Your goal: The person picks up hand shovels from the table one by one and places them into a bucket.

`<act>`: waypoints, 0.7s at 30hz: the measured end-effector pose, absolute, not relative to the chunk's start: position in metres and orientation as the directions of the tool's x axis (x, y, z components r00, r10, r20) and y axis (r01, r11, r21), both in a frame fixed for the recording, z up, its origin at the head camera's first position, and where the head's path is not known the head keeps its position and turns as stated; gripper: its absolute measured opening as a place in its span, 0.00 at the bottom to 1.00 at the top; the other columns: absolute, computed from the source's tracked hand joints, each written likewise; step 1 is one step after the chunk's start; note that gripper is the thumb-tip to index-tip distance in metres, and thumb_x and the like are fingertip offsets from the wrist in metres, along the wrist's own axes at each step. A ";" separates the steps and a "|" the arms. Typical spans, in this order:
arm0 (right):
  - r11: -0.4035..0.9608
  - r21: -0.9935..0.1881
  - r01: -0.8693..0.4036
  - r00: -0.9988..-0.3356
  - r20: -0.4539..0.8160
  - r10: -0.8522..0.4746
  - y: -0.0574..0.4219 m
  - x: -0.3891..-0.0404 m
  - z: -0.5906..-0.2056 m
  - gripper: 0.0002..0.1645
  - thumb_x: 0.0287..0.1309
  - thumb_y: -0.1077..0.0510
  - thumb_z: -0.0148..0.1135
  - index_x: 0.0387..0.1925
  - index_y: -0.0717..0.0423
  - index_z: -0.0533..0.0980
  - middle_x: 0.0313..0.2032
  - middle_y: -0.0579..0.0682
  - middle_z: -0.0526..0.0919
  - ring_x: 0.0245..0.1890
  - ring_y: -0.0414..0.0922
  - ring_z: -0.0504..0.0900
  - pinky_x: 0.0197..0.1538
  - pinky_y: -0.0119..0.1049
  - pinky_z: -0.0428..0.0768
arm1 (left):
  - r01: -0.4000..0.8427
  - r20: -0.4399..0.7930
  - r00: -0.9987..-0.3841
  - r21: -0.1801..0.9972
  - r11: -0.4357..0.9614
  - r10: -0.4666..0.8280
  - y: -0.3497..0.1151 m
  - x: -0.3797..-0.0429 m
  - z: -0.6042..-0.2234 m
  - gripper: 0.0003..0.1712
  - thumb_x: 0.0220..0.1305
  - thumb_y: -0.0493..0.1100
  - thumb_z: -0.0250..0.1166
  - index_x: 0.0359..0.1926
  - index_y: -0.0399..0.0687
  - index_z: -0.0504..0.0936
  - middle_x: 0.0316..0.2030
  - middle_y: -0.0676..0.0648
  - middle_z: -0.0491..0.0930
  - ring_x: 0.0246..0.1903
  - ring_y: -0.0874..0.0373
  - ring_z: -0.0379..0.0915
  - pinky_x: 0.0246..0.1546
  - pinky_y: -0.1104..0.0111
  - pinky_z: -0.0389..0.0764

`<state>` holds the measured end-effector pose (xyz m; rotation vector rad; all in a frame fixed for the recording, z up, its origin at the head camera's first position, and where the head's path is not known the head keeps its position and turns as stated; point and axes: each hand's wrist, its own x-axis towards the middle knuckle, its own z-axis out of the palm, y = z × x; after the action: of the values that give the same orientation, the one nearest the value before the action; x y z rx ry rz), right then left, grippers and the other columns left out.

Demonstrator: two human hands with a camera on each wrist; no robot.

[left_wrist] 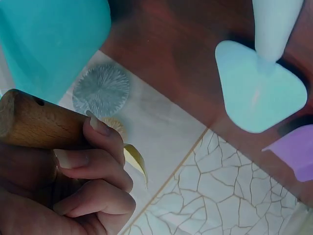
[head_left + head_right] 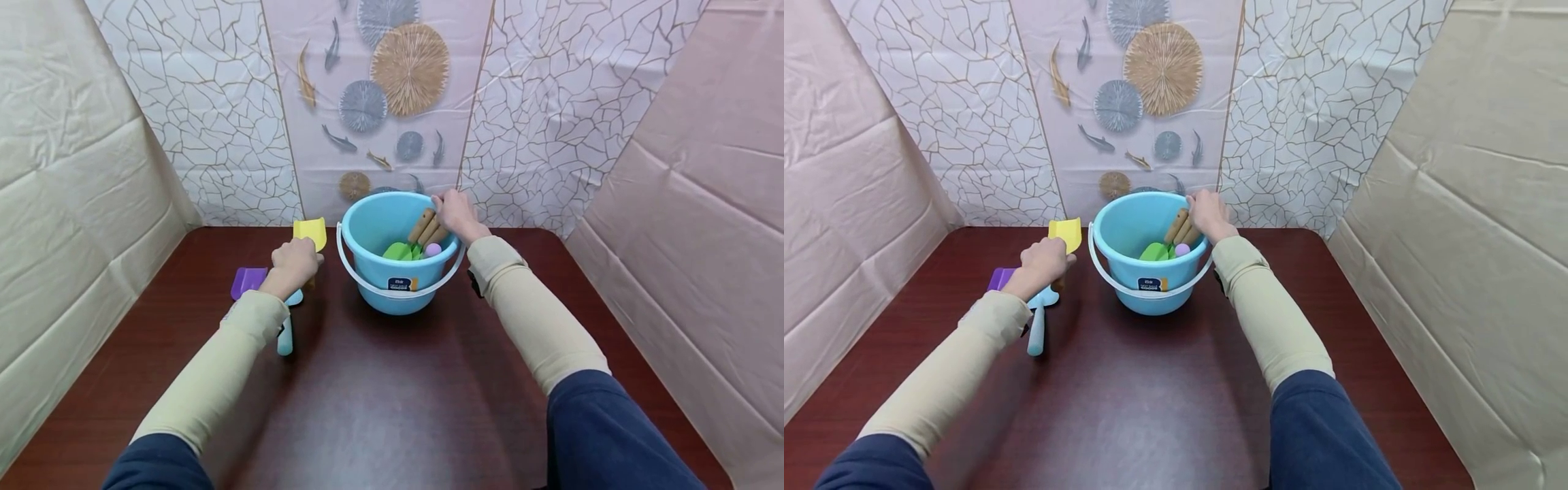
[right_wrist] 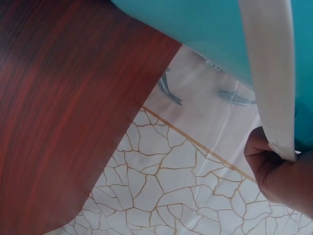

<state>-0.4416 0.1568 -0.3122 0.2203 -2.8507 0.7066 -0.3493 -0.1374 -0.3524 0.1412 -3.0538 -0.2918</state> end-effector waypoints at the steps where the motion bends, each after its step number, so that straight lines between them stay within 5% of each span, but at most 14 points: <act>1: 0.875 -0.445 -0.192 -0.969 0.226 -0.097 0.157 -0.442 -0.312 0.26 0.74 0.46 0.39 0.21 0.53 0.68 0.19 0.49 0.68 0.21 0.46 0.70 0.29 0.37 0.69 | -0.089 0.058 -0.993 0.190 0.978 -0.102 -0.138 -0.350 -0.350 0.18 0.64 0.49 0.56 0.34 0.36 0.79 0.35 0.36 0.80 0.36 0.40 0.79 0.35 0.50 0.79; 21: 0.881 -0.438 -0.179 -0.973 0.212 -0.093 0.156 -0.444 -0.312 0.25 0.74 0.47 0.40 0.24 0.54 0.72 0.19 0.48 0.69 0.21 0.44 0.71 0.27 0.35 0.69 | -0.038 0.089 -0.995 0.167 0.985 -0.053 -0.140 -0.356 -0.314 0.16 0.66 0.48 0.55 0.34 0.38 0.77 0.30 0.39 0.76 0.33 0.43 0.75 0.33 0.53 0.78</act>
<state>-0.4437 0.1563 -0.3125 0.2095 -2.8659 0.6939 -0.3557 -0.1398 -0.3144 0.0693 -3.0375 -0.2526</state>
